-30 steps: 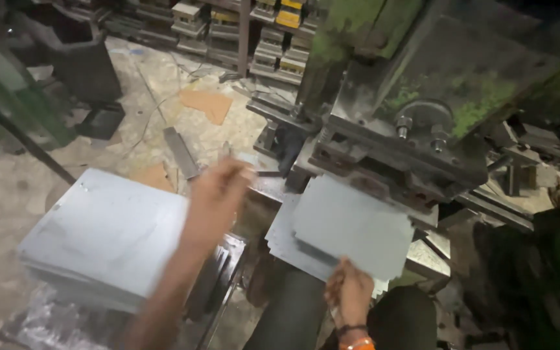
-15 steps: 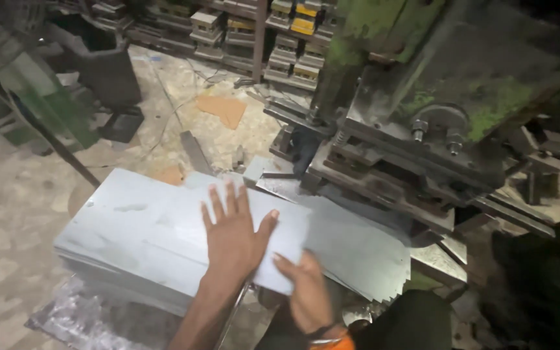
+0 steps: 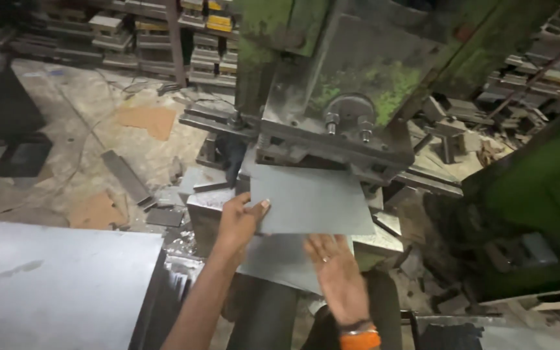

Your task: Operating a manual stamping press to process rectangular metal sheets, including feeding the machine and stacking finished parts.

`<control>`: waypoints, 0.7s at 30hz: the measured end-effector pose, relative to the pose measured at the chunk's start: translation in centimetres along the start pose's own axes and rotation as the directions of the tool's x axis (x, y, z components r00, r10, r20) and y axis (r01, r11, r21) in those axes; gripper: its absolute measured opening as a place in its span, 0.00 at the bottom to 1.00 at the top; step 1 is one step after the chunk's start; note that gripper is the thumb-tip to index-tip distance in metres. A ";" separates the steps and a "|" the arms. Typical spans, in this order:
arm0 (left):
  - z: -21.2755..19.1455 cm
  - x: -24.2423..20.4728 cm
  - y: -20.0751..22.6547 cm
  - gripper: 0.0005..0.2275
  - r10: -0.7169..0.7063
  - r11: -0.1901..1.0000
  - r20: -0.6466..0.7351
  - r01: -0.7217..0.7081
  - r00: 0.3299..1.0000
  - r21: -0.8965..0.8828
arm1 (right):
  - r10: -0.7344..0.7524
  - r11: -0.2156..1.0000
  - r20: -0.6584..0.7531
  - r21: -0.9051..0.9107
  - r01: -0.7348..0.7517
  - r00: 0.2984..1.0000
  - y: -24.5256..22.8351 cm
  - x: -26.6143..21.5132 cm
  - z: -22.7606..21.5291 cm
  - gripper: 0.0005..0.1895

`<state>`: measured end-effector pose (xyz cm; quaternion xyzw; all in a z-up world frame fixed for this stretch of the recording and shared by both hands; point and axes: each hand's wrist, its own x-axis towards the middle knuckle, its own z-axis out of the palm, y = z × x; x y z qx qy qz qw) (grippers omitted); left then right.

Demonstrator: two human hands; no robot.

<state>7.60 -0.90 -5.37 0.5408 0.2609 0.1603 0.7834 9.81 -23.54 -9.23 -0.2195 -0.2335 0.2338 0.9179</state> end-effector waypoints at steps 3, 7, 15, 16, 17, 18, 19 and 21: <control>1.5 2.0 -0.2 0.12 -0.026 0.997 0.059 0.021 0.998 0.080 | -0.120 0.946 -0.493 -0.320 -0.052 0.862 1.6 3.1 -1.7 0.07; 2.5 3.6 0.0 0.15 -0.045 0.999 0.016 0.045 0.999 0.017 | -0.216 0.961 -0.549 -0.268 0.075 0.807 2.9 6.3 -3.2 0.03; 3.1 4.2 -1.7 0.20 -0.231 0.903 -0.079 0.184 0.970 -0.388 | -0.097 0.922 -0.787 -0.301 -0.242 0.609 4.8 17.5 -7.6 0.11; 3.2 3.6 -1.8 0.20 -0.231 0.905 -0.072 0.187 0.970 -0.382 | -0.102 0.925 -0.789 -0.300 -0.235 0.605 5.2 18.9 -9.1 0.11; 3.4 3.0 -1.9 0.19 -0.226 0.914 -0.063 0.189 0.972 -0.360 | -0.160 0.881 -0.810 -0.375 -0.289 0.564 5.6 20.4 -10.5 0.11; 3.6 2.4 -1.9 0.18 -0.221 0.921 -0.055 0.189 0.974 -0.341 | -0.220 0.827 -0.822 -0.443 -0.346 0.526 5.9 22.0 -11.9 0.14; 3.7 3.2 -2.6 0.18 -0.220 0.922 -0.049 0.191 0.974 -0.338 | -0.225 0.828 -0.822 -0.444 -0.341 0.523 5.8 22.5 -11.3 0.14; 3.7 4.1 -4.6 0.16 -0.244 0.913 -0.006 0.228 0.970 -0.339 | -0.280 0.801 -0.855 -0.458 -0.386 0.436 5.9 22.7 -10.2 0.14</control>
